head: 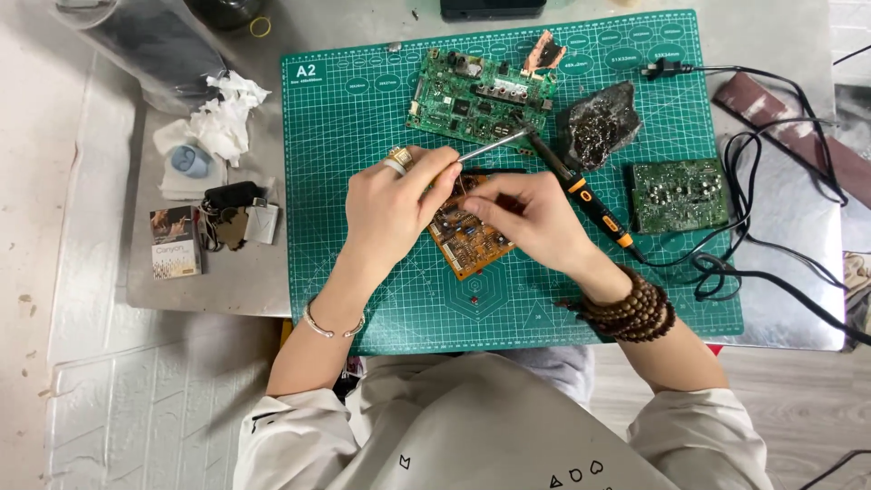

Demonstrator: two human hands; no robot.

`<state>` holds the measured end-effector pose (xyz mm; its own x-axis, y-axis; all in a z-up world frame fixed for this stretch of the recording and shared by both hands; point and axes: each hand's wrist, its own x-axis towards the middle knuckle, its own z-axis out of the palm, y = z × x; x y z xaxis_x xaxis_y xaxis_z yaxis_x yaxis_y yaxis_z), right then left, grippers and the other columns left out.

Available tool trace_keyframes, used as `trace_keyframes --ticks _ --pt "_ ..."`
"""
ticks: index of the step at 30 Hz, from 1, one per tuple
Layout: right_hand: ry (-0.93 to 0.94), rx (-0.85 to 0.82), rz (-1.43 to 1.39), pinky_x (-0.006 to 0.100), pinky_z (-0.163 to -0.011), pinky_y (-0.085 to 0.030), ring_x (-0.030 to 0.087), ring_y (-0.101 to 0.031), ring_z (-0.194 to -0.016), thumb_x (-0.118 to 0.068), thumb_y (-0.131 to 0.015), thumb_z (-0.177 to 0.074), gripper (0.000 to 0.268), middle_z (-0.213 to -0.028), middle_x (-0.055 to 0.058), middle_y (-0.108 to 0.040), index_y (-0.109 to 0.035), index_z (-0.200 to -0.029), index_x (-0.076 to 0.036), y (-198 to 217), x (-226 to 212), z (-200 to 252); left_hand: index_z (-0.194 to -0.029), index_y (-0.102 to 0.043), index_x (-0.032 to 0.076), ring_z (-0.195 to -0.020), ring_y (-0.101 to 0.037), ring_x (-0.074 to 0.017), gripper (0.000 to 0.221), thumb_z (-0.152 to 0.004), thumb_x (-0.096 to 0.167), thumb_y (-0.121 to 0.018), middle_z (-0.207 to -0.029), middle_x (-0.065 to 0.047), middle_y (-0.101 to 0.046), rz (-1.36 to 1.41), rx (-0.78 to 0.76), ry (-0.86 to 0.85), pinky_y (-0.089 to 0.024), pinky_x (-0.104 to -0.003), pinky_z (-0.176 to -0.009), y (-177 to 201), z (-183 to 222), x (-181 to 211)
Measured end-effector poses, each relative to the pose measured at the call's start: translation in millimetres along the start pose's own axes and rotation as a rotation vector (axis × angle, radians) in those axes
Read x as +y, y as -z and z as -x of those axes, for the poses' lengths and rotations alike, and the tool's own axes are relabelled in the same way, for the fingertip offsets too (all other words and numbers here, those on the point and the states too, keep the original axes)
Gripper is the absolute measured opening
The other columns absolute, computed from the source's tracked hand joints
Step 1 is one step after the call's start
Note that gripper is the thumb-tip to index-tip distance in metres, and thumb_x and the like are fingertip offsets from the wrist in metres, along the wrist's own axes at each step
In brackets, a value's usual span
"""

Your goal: Repairing or diagnosing components on a printed circuit board using a screwdriver

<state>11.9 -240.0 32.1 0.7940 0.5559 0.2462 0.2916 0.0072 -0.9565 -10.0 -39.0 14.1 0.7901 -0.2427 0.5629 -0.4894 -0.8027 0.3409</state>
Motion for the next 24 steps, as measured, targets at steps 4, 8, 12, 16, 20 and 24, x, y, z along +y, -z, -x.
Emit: trace_keyframes --ticks 4,8,12,16,20,24 --pt "0.236 -0.035 0.352 0.027 -0.046 -0.037 0.016 -0.045 -0.047 0.007 -0.063 -0.09 0.011 -0.061 0.009 -0.057 -0.073 -0.093 0.006 19 2 6 -0.102 -0.068 0.018 -0.064 -0.071 -0.0262 0.01 -0.102 0.023 -0.06 -0.079 -0.01 -0.07 -0.167 -0.057 -0.115 -0.057 -0.033 -0.055 6 1 0" --pt "0.298 -0.035 0.512 0.033 -0.048 -0.037 0.021 -0.042 -0.049 0.009 -0.065 -0.091 0.009 -0.063 0.01 -0.05 -0.073 -0.093 0.006 36 -5 7 -0.093 -0.069 0.014 -0.064 -0.07 -0.027 0.012 -0.1 0.018 -0.061 -0.073 -0.01 -0.068 -0.114 -0.162 -0.197 -0.057 -0.034 -0.058 9 0 9" --pt "0.213 -0.128 0.387 0.033 -0.054 -0.036 0.019 -0.042 -0.053 0.01 -0.068 -0.089 0.009 -0.062 0.008 -0.047 -0.074 -0.093 0.004 53 -7 0 -0.094 -0.07 0.015 -0.064 -0.07 -0.0265 0.013 -0.1 0.017 -0.059 -0.075 -0.011 -0.07 0.141 -0.229 -0.266 -0.058 -0.036 -0.061 12 1 23" --pt "0.109 -0.239 0.136 0.031 -0.055 -0.036 0.018 -0.049 -0.055 0.01 -0.066 -0.088 0.009 -0.06 0.009 -0.051 -0.074 -0.093 0.007 55 8 -5 -0.1 -0.072 0.016 -0.066 -0.068 -0.0213 0.017 -0.102 0.019 -0.055 -0.081 -0.005 -0.072 0.358 -0.178 -0.285 -0.057 -0.032 -0.06 16 -1 27" --pt "0.128 -0.272 0.104 0.03 -0.051 -0.038 0.018 -0.046 -0.049 0.009 -0.063 -0.09 0.01 -0.062 0.013 -0.056 -0.072 -0.089 0.01 35 9 -3 -0.104 -0.072 0.016 -0.062 -0.064 -0.0163 0.015 -0.101 0.021 -0.058 -0.081 -0.004 -0.071 0.275 -0.088 -0.202 -0.055 -0.027 -0.057 3 9 11" --pt "0.195 -0.201 0.176 0.031 -0.05 -0.037 0.02 -0.049 -0.051 0.01 -0.063 -0.089 0.011 -0.058 0.01 -0.05 -0.073 -0.093 0.01 18 -1 -1 -0.11 -0.071 0.017 -0.065 -0.066 -0.0138 0.016 -0.103 0.023 -0.058 -0.083 0.0 -0.07 0.01 -0.03 -0.179 -0.054 -0.024 -0.057 13 3 -4"
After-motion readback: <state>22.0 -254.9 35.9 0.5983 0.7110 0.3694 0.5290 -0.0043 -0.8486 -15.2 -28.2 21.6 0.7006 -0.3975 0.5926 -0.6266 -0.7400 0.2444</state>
